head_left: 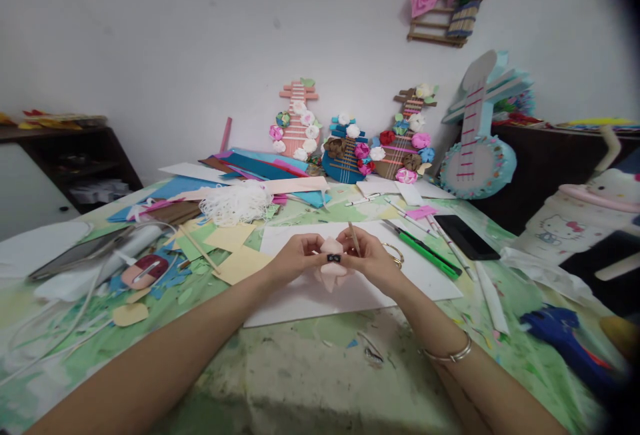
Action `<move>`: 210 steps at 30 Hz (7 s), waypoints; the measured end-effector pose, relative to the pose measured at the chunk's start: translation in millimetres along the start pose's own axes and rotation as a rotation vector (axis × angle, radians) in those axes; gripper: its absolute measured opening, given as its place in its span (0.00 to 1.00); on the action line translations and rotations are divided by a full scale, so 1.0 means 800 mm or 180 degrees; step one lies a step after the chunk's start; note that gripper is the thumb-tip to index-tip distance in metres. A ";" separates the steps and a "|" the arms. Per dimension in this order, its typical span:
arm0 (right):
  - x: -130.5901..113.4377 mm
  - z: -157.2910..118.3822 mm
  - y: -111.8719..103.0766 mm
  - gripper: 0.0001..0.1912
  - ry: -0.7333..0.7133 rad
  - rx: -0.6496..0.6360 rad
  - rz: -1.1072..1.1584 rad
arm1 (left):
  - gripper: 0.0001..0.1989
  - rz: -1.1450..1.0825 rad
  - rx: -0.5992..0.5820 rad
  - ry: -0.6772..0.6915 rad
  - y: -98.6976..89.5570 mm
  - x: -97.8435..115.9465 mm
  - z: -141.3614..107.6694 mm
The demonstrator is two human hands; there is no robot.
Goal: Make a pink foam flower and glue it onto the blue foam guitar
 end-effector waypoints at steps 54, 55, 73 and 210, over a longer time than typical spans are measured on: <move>-0.026 -0.012 -0.014 0.22 -0.0492 0.1457 -0.4836 | 0.17 -0.0349 0.0478 0.0058 -0.001 0.006 -0.004; -0.026 -0.012 -0.014 0.21 -0.0496 0.1471 -0.4843 | 0.17 -0.0356 0.0455 0.0065 0.000 0.007 -0.005; -0.041 -0.022 0.003 0.22 -0.0943 0.1862 -0.4911 | 0.09 -0.0483 0.0843 0.0209 -0.008 0.010 -0.004; -0.032 -0.017 -0.013 0.15 -0.1606 0.1699 -0.3623 | 0.06 0.1859 0.1222 0.1172 -0.005 0.051 -0.023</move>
Point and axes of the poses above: each hand's wrist, its own z-axis towards the middle knuckle, its own y-axis out of the palm, x = y × z, the point moved 5 cm from there along z, towards the middle knuckle, and after that the axes turned 1 degree about y, right-handed, at the moved point
